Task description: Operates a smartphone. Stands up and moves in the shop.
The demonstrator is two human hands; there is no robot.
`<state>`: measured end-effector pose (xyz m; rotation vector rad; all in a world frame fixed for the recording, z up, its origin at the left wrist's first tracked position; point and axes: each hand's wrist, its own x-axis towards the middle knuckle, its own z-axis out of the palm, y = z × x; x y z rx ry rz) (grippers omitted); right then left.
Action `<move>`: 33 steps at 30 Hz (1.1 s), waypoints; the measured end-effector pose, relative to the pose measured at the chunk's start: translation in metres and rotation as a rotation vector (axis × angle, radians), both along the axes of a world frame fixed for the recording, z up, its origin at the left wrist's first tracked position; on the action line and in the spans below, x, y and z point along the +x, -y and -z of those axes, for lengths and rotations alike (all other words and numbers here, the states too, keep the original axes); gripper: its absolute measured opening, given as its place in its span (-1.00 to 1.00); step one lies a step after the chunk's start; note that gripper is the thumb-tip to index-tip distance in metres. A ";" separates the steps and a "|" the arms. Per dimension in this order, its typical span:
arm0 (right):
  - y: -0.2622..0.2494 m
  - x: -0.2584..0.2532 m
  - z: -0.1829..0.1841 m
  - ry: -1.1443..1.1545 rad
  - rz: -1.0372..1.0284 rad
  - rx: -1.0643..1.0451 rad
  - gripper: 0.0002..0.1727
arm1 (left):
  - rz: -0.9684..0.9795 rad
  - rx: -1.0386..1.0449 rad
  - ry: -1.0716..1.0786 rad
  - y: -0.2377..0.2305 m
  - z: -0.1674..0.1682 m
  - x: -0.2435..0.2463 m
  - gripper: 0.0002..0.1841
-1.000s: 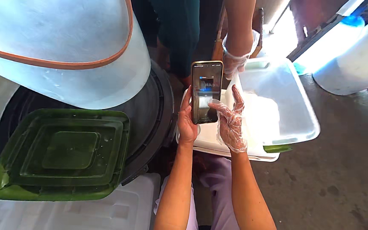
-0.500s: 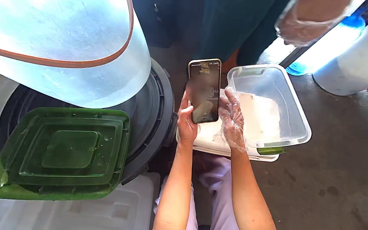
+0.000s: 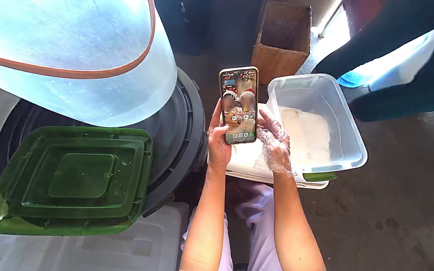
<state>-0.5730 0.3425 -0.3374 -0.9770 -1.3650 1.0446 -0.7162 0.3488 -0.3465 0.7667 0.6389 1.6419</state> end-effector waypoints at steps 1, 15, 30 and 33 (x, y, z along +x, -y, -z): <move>0.001 -0.002 0.001 0.079 0.060 0.104 -0.47 | 0.002 -0.003 0.001 0.000 0.000 0.000 -0.30; -0.004 -0.009 0.013 0.496 0.162 0.550 -0.73 | -0.016 0.017 -0.063 -0.001 0.000 -0.003 -0.32; -0.001 -0.006 0.002 -0.132 -0.003 -0.142 -0.36 | -0.004 0.022 -0.042 -0.002 0.001 -0.005 -0.32; 0.001 -0.006 -0.001 -0.233 -0.010 -0.255 -0.44 | -0.002 0.012 -0.036 0.000 0.000 -0.005 -0.32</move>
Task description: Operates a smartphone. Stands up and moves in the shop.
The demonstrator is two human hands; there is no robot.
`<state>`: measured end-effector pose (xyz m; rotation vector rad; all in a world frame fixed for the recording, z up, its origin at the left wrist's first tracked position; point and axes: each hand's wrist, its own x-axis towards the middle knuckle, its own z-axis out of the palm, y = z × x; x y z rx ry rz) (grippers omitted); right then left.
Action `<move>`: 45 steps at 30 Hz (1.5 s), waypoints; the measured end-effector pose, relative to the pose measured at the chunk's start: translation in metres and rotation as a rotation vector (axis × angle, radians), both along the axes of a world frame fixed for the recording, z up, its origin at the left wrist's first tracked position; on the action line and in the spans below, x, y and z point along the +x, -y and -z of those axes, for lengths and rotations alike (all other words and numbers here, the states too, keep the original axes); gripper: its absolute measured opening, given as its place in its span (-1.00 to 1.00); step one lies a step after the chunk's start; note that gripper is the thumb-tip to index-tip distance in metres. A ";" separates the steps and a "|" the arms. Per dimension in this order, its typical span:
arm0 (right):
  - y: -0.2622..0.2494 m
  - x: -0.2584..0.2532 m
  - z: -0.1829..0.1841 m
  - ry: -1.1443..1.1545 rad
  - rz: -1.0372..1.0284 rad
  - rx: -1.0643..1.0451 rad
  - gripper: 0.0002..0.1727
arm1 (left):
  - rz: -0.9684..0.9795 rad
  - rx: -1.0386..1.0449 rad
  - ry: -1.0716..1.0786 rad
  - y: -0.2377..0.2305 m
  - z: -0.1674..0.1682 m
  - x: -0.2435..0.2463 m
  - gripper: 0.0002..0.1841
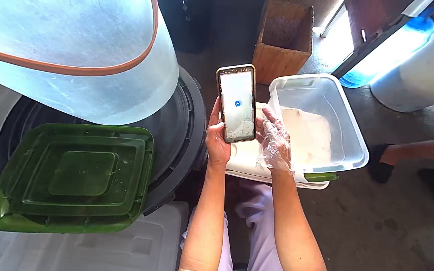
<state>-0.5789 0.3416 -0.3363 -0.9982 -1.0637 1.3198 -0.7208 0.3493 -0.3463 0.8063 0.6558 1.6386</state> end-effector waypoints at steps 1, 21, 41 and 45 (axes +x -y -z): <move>0.000 0.000 0.000 -0.024 -0.001 -0.013 -0.46 | -0.003 -0.003 0.006 0.000 -0.001 0.000 -0.32; -0.004 -0.002 0.000 -0.091 0.021 -0.061 -0.46 | 0.007 0.041 -0.011 0.000 -0.002 0.002 -0.34; -0.004 -0.001 0.000 -0.082 -0.013 -0.022 -0.45 | 0.015 0.057 -0.010 0.000 -0.001 0.002 -0.35; -0.004 -0.002 0.001 -0.091 -0.009 -0.032 -0.46 | 0.015 0.062 -0.021 -0.001 0.000 0.002 -0.35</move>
